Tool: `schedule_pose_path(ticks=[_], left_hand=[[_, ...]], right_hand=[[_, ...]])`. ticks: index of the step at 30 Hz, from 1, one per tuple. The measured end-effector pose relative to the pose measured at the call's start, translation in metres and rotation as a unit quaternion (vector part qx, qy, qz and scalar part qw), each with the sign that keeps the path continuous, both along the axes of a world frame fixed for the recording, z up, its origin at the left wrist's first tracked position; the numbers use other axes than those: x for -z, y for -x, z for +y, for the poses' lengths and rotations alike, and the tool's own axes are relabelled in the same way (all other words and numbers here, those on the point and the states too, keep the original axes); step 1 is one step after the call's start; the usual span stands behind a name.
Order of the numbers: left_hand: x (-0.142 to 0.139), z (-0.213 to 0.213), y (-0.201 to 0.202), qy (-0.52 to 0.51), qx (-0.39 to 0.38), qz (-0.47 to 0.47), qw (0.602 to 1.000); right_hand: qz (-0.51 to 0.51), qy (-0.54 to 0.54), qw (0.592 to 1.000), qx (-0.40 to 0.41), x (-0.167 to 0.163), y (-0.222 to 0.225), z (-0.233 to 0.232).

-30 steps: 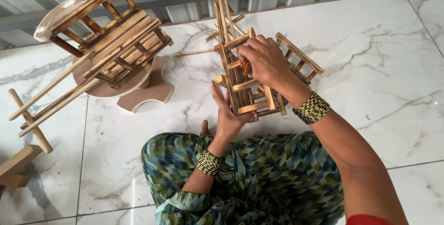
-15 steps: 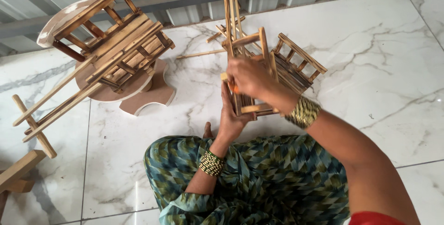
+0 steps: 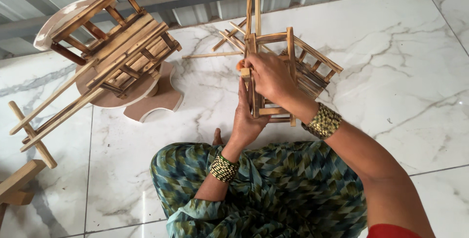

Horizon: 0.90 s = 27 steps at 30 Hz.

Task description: The person sits on the floor holding a small wooden model structure in their lap, wipes and rubs its sticks and frame with an orange cloth, and fits and presses wooden sticks and slats into the frame, turning the model over to work on different sides.

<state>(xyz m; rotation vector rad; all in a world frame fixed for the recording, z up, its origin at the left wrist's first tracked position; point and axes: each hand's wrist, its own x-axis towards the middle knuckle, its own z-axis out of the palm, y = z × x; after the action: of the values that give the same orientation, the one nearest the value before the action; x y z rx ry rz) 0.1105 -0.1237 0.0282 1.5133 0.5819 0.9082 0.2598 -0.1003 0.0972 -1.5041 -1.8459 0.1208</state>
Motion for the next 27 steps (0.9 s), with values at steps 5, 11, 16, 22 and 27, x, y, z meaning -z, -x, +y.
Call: schedule_pose_path(ticks=[5,11,16,22,27], left_hand=[[0.001,0.004,0.001,0.004,-0.030,0.111,0.993],[0.001,0.005,-0.001,0.032,-0.027,0.073,0.996],[-0.002,0.007,0.003,-0.025,-0.029,0.061,0.997],[-0.001,0.004,0.004,-0.049,-0.059,0.074,0.994],[-0.002,0.001,0.000,-0.032,-0.046,0.052,0.997]], right_hand=[[-0.023,0.085,0.995,-0.049,-0.005,0.021,-0.036],[-0.145,0.128,0.981,-0.011,-0.011,-0.013,-0.042],[-0.126,0.069,0.989,0.039,-0.007,-0.007,-0.039],[-0.164,-0.040,0.986,0.012,0.010,0.028,-0.033],[-0.210,0.011,0.971,0.113,0.002,-0.036,-0.041]])
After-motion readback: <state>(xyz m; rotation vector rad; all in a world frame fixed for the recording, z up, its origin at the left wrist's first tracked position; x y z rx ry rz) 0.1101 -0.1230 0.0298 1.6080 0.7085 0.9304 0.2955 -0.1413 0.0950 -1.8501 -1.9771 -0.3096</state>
